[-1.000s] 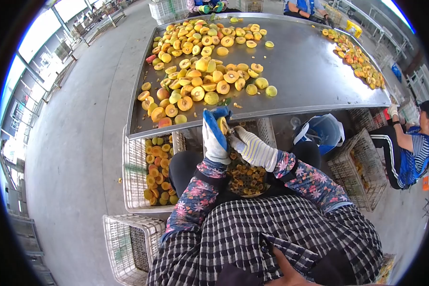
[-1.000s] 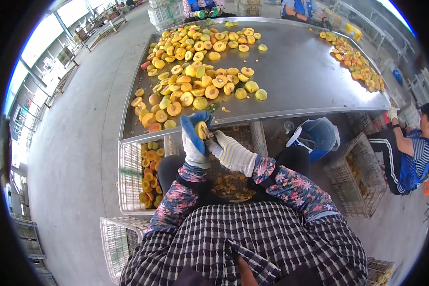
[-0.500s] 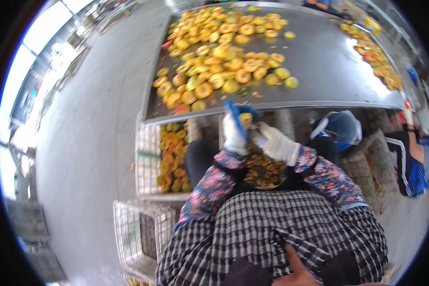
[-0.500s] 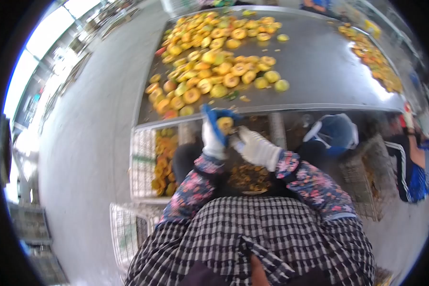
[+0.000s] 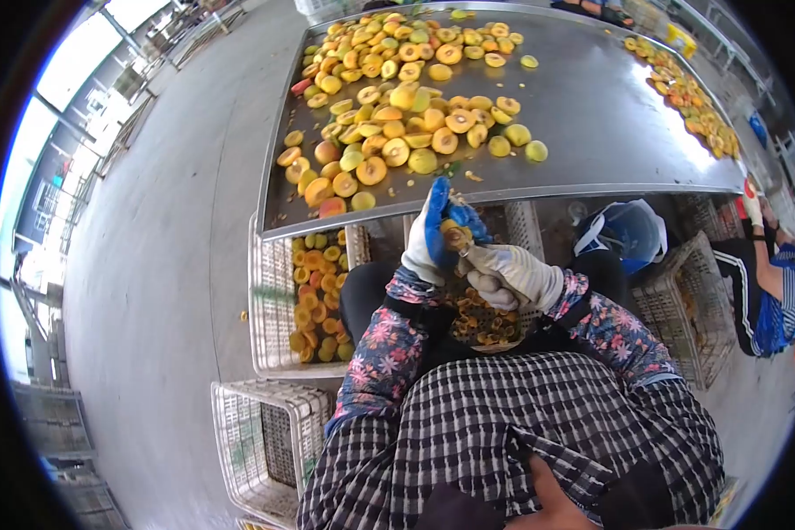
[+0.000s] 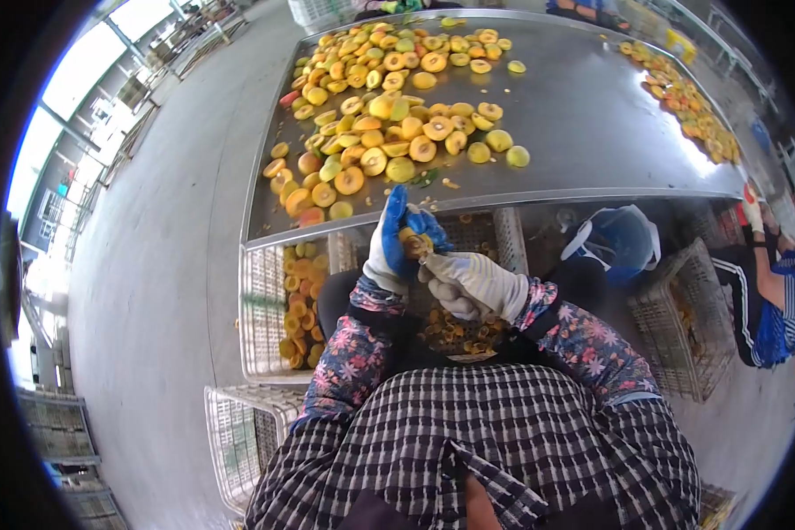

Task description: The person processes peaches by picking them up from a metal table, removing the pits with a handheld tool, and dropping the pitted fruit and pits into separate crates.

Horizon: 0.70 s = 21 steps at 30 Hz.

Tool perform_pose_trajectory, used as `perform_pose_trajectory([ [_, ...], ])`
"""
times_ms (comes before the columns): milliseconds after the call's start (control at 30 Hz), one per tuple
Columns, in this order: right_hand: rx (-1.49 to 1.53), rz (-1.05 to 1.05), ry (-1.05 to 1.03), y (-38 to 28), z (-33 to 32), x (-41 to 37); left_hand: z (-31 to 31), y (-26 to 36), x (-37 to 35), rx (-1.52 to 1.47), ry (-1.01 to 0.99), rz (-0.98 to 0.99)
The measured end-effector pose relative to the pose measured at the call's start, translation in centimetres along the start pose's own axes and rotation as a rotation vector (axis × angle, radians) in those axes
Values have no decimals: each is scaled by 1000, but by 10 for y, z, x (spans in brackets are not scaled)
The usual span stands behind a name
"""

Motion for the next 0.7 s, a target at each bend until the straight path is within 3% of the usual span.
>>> perform_pose_trajectory([
  [133,106,-31,-44,1,-4,3,-6,-5,8,-24,240,13],
  [267,-247,-43,278,5,-7,5,-18,-7,17,221,374,175],
  [400,-338,-85,124,8,-10,-9,-43,21,14,393,454,283],
  [433,-382,-80,104,15,-21,-9,-55,30,12,313,434,312],
  [533,-1089,-314,241,37,-49,-2,-24,68,-17,830,389,379],
  [567,-1416,-12,214,40,-55,-5,-16,88,-30,1006,484,381],
  [600,-1509,211,139,41,-55,-7,-13,111,-44,1185,582,376],
  [667,-1570,318,121,47,-59,-9,-38,159,-66,1467,658,292],
  [700,-1568,290,120,51,-61,-8,-45,179,-74,1835,737,263],
])
Point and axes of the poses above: each hand's wrist, its own x-axis towards the middle knuckle, its own z-axis out of the palm, y = z × x, the point moved 4 cm from there along x, towards the middle knuckle, and after that the axes turned 13 degrees about -x, right-handed, at the moved point
